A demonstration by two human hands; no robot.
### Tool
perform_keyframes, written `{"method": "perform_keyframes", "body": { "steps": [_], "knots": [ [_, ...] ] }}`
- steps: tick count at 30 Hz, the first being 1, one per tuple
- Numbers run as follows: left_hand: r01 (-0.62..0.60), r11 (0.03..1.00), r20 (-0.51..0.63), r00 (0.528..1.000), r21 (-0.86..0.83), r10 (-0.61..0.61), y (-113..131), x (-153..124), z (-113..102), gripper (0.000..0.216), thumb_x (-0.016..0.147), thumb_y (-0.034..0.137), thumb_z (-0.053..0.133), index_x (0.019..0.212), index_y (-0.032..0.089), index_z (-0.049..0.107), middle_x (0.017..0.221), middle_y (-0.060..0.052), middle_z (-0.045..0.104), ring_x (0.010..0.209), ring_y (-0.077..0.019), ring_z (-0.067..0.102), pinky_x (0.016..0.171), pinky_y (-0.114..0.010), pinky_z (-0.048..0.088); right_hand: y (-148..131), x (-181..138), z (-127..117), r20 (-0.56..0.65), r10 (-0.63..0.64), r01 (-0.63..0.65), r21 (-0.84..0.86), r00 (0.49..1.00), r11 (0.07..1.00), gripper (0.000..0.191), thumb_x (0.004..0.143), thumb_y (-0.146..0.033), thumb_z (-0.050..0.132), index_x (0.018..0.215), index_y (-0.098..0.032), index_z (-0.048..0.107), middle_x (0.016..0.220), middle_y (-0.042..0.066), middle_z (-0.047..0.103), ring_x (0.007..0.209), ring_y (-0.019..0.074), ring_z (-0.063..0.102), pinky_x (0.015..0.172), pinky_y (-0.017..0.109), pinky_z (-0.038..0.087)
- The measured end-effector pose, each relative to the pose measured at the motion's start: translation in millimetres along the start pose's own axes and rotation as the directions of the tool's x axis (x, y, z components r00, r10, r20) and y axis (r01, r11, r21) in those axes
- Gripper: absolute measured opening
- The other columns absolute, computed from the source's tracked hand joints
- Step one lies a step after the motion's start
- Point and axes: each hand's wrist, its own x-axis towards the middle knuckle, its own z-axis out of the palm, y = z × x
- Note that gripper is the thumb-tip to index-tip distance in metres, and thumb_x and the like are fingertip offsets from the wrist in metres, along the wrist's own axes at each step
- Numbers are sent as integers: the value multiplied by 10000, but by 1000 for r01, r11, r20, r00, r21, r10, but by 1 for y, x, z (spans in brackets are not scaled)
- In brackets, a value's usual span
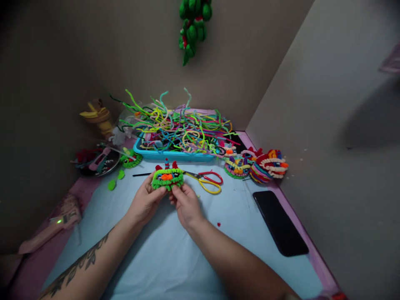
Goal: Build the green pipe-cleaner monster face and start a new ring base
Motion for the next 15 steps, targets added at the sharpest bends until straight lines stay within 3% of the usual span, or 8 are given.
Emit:
{"method": "perform_keyframes", "body": {
  "steps": [15],
  "knots": [
    [14, 1000, 6, 1000, 23, -14, -1, -2, -4, 617, 629, 123, 780, 1185, 211, 526, 1001, -43, 680, 870, -167, 643, 776, -263, 481, -3, 1, 0, 28, -19, 19, 10, 999, 1000, 314, 606, -324, 803, 823, -184, 624, 707, -15, 620, 570, 92, 492, 508, 213, 362]
  ]
}}
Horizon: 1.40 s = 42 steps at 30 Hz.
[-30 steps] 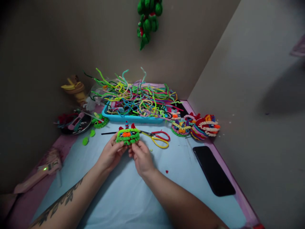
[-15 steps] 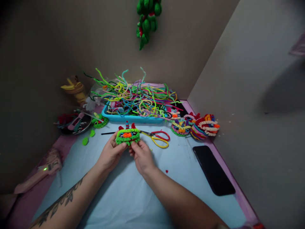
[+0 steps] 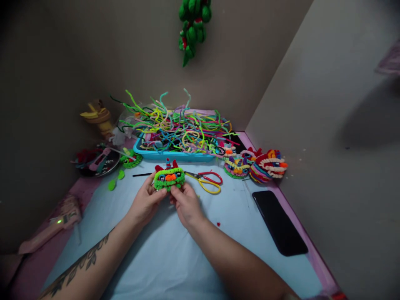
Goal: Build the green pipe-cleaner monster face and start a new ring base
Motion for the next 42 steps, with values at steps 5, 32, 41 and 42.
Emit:
{"method": "perform_keyframes", "body": {
  "steps": [5, 32, 41, 42],
  "knots": [
    [61, 995, 66, 996, -80, -56, 4, 0, -1, 566, 682, 152, 747, 1209, 207, 549, 1002, -47, 689, 846, -157, 650, 774, -255, 497, -3, 2, 1, -11, -11, 12, 6, 1000, 1000, 305, 597, -321, 808, 768, -163, 611, 643, -26, 586, 548, 79, 482, 502, 202, 373],
    [-5, 1000, 70, 998, 1, 5, 1, 4, 0, 453, 683, 154, 749, 1112, 182, 604, 1029, -63, 689, 912, -173, 643, 817, -254, 489, -3, 3, -1, 8, -31, 31, 16, 999, 999, 262, 629, -336, 792, 743, -164, 630, 628, -23, 575, 541, 83, 469, 499, 212, 370],
    [70, 995, 82, 995, -65, -65, 0, 6, -4, 379, 708, 167, 726, 1074, 171, 628, 1013, -50, 691, 890, -140, 644, 820, -221, 495, -4, 2, -2, 57, -39, 37, 34, 998, 999, 227, 617, -290, 792, 721, -167, 633, 614, -18, 571, 547, 91, 469, 506, 224, 370],
    [73, 995, 85, 994, -66, -67, -1, 6, -4, 379, 708, 165, 726, 1075, 173, 628, 1008, -48, 692, 884, -137, 645, 818, -219, 496, -3, 2, -2, 49, -40, 38, 36, 998, 999, 226, 618, -294, 791, 711, -168, 628, 603, -22, 564, 537, 89, 460, 503, 225, 369]
  ]
}}
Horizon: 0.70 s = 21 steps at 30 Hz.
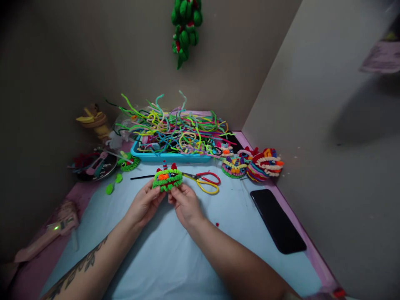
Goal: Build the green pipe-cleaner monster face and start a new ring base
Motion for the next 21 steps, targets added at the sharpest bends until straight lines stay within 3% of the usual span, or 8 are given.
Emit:
{"method": "perform_keyframes", "body": {
  "steps": [10, 15, 21],
  "knots": [
    [-27, 1000, -8, 1000, -9, 26, -3, -2, 3, 335, 736, 167, 704, 1064, 170, 634, 1006, -52, 692, 874, -144, 642, 802, -230, 509, -2, -1, 4, -15, 23, -22, 62, 1000, 998, 232, 599, -284, 801, 706, -172, 628, 624, -18, 584, 535, 88, 466, 491, 214, 369],
    [-6, 999, -19, 1000, -35, 5, 2, -1, 1, 272, 750, 158, 682, 1021, 158, 655, 1002, -52, 689, 890, -139, 636, 806, -207, 504, -4, -2, 2, 13, 36, -37, 105, 999, 994, 247, 667, -370, 754, 733, -161, 640, 645, 22, 623, 565, 114, 510, 492, 219, 387],
    [-13, 1000, 26, 1000, -18, 13, 0, -1, 1, 317, 740, 139, 691, 1053, 156, 640, 973, -56, 692, 856, -140, 639, 791, -220, 517, -2, 0, 1, -10, 52, -51, 106, 999, 993, 224, 637, -290, 788, 735, -164, 631, 622, -14, 592, 543, 83, 498, 485, 186, 392]
  ]
}}
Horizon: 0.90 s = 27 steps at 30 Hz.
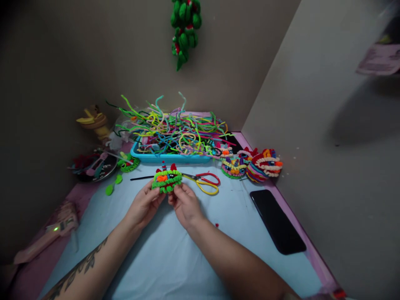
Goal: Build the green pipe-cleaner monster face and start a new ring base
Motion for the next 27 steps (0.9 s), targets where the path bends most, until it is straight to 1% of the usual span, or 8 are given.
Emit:
{"method": "perform_keyframes", "body": {
  "steps": [5, 9, 12, 16, 19, 22, 24, 27],
  "knots": [
    [3, 1000, -6, 1000, -15, -3, 0, 0, 1, 332, 731, 134, 700, 1057, 140, 643, 976, -59, 693, 863, -138, 640, 785, -210, 525, 0, 1, -2, 27, -20, 19, 9, 999, 1000, 209, 652, -266, 775, 753, -166, 623, 623, -19, 592, 533, 83, 508, 477, 186, 408],
    [57, 996, -37, 998, -61, -60, 2, 0, -1, 294, 717, 141, 709, 1008, 132, 667, 967, -51, 698, 833, -122, 644, 746, -179, 531, -2, 1, -3, 32, -4, 2, 58, 999, 998, 245, 684, -362, 745, 737, -155, 624, 625, 3, 623, 536, 99, 536, 466, 195, 423],
    [89, 994, -35, 995, -63, -91, 2, 1, -3, 279, 718, 144, 706, 995, 133, 672, 943, -48, 704, 810, -118, 650, 728, -171, 531, -2, 1, -3, 11, 13, -14, 68, 1000, 998, 231, 678, -330, 760, 736, -159, 615, 618, -7, 623, 518, 89, 533, 459, 186, 421],
    [55, 998, 21, 998, -10, -55, -2, 1, -1, 319, 733, 143, 696, 1049, 136, 649, 975, -64, 703, 865, -145, 654, 782, -201, 525, -1, 3, -4, -36, 34, -32, 78, 999, 996, 284, 616, -335, 807, 722, -169, 602, 575, -35, 591, 491, 77, 508, 437, 174, 411],
    [26, 1000, 40, 999, 14, -26, -4, 0, 1, 344, 734, 151, 700, 1072, 144, 635, 1002, -68, 698, 886, -157, 653, 805, -223, 520, 0, 4, -5, -53, 29, -25, 64, 998, 998, 309, 594, -342, 819, 727, -171, 599, 557, -46, 573, 479, 72, 494, 425, 171, 403],
    [10, 1000, 24, 1000, 22, -10, -4, 0, 1, 355, 726, 171, 712, 1071, 144, 634, 1000, -69, 696, 887, -160, 652, 812, -232, 517, -1, 3, -5, -50, 14, -11, 61, 999, 998, 311, 603, -350, 812, 729, -170, 593, 562, -47, 567, 486, 71, 495, 427, 169, 397],
    [2, 1000, -1, 1000, 15, -2, -4, 0, 0, 363, 714, 172, 724, 1065, 144, 635, 996, -67, 695, 881, -153, 650, 806, -224, 514, -1, 2, -4, -27, 8, -6, 55, 1000, 998, 304, 612, -343, 807, 744, -169, 596, 585, -42, 572, 507, 73, 504, 437, 169, 396],
    [-13, 1000, -26, 1000, 3, 13, -4, 0, -1, 383, 701, 167, 736, 1069, 151, 631, 1011, -63, 691, 886, -149, 647, 818, -227, 507, -1, 1, -3, 9, 6, -7, 26, 1000, 1000, 302, 592, -259, 819, 788, -174, 606, 638, -42, 581, 535, 67, 506, 464, 170, 398]
  ]
}}
